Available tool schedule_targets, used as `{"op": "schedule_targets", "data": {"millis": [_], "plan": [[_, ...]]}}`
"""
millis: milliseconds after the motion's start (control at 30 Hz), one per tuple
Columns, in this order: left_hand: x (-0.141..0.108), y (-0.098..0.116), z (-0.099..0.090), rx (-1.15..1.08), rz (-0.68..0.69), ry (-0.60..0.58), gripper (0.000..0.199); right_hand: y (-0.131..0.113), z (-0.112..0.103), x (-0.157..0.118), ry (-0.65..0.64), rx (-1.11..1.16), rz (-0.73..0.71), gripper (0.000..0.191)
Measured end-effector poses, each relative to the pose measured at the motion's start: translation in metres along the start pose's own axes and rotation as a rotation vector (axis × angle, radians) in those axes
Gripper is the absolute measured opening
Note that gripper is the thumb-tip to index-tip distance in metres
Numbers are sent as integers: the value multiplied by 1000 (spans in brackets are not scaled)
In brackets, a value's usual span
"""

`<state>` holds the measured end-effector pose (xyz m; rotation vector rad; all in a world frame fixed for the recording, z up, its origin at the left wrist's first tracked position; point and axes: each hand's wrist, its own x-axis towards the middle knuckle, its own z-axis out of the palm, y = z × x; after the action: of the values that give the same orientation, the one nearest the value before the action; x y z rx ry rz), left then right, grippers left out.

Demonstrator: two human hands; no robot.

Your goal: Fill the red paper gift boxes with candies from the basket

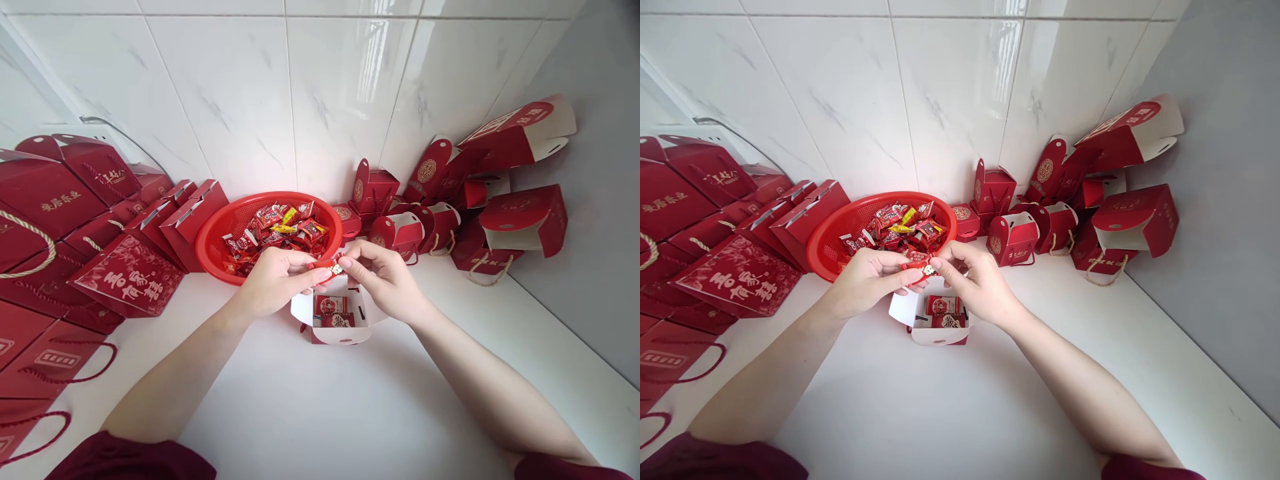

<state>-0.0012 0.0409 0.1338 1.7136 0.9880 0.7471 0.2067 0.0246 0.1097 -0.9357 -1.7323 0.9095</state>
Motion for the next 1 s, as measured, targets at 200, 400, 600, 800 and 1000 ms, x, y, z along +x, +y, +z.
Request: {"op": "schedule_targets", "data": {"millis": [200,400,600,800,1000], "plan": [[0,-2,1,-12,90,-28,25,-4,-1,-2,-34,60,-10,27],[-2,2,-8,361,109,-99,22,-9,-18,0,-13,-281,-120,26],[-8,0,8,742,272,-329,24,-20,-46,-4,94,-505,-150,17],[-15,-13,29,922,374,-530,25,-21,-50,-4,-15,-532,-199,13],[-15,-17,22,965,480,-524,29,-20,-36,-6,-276,-534,-266,21]]}}
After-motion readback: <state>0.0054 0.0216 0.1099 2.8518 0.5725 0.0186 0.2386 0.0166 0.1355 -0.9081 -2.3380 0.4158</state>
